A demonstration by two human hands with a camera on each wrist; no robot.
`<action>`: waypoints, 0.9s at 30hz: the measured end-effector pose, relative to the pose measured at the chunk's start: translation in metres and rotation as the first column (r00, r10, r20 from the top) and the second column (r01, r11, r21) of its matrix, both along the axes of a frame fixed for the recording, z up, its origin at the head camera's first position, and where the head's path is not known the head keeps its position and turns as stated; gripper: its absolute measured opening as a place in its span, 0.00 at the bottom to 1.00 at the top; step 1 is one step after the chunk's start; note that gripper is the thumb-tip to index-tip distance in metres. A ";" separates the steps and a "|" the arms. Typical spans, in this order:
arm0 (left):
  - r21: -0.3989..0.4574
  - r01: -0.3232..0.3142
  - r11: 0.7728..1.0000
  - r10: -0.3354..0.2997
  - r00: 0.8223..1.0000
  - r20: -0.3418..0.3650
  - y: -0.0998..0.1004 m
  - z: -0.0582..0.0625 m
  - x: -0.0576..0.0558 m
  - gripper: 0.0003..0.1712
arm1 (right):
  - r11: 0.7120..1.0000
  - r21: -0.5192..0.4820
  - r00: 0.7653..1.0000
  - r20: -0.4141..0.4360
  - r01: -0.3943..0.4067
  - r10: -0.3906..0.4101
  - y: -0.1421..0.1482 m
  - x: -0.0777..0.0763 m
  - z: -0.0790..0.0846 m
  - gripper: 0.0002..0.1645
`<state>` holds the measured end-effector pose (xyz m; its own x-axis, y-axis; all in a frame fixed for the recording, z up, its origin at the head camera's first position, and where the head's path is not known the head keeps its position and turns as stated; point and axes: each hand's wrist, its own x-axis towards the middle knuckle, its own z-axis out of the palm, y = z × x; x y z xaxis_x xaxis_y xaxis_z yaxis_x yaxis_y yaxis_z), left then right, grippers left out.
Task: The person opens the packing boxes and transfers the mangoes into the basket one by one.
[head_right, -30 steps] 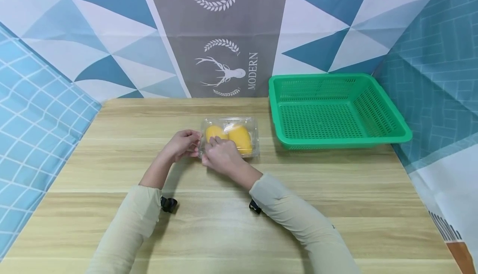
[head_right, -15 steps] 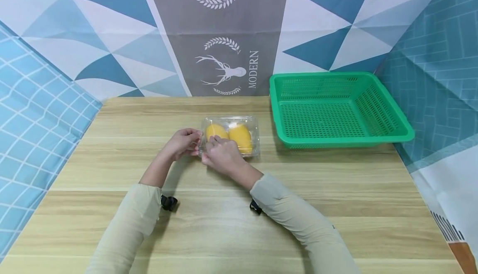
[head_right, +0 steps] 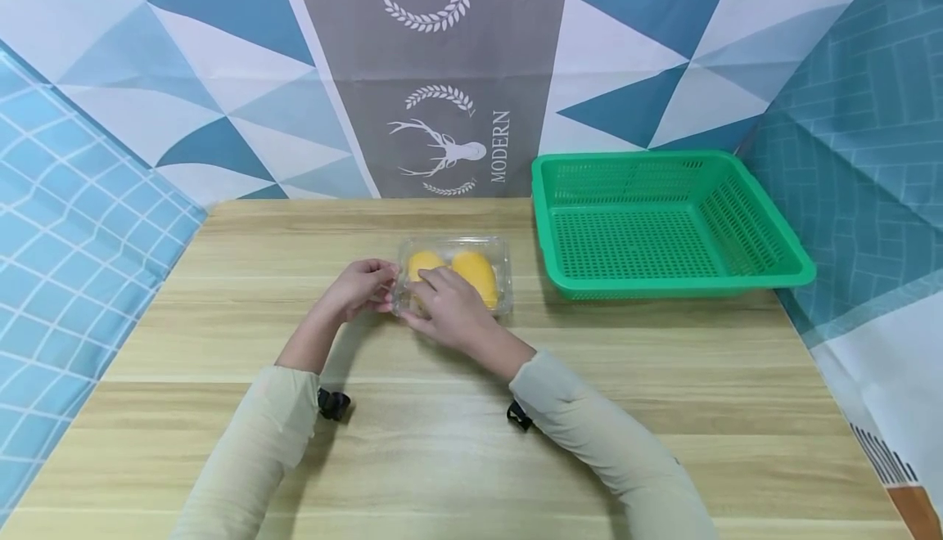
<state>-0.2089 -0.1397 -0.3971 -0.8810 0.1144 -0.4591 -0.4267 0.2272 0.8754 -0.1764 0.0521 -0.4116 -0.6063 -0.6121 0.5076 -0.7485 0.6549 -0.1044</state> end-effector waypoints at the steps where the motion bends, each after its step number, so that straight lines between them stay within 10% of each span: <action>1: 0.004 -0.004 1.000 0.004 1.000 -0.002 0.000 0.000 0.001 0.20 | 1.000 -0.003 1.000 0.007 -0.003 0.003 0.002 0.000 0.000 0.23; 27: 0.004 -0.011 1.000 0.011 1.000 -0.006 -0.001 -0.002 0.002 0.18 | 0.992 -0.054 0.951 0.294 0.115 -0.094 0.086 0.000 0.007 0.33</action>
<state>-0.2069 -0.1409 -0.3991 -0.8851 0.1066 -0.4531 -0.4234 0.2197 0.8789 -0.1768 0.1379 -0.4046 -0.7927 -0.5064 0.3393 -0.6065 0.7112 -0.3555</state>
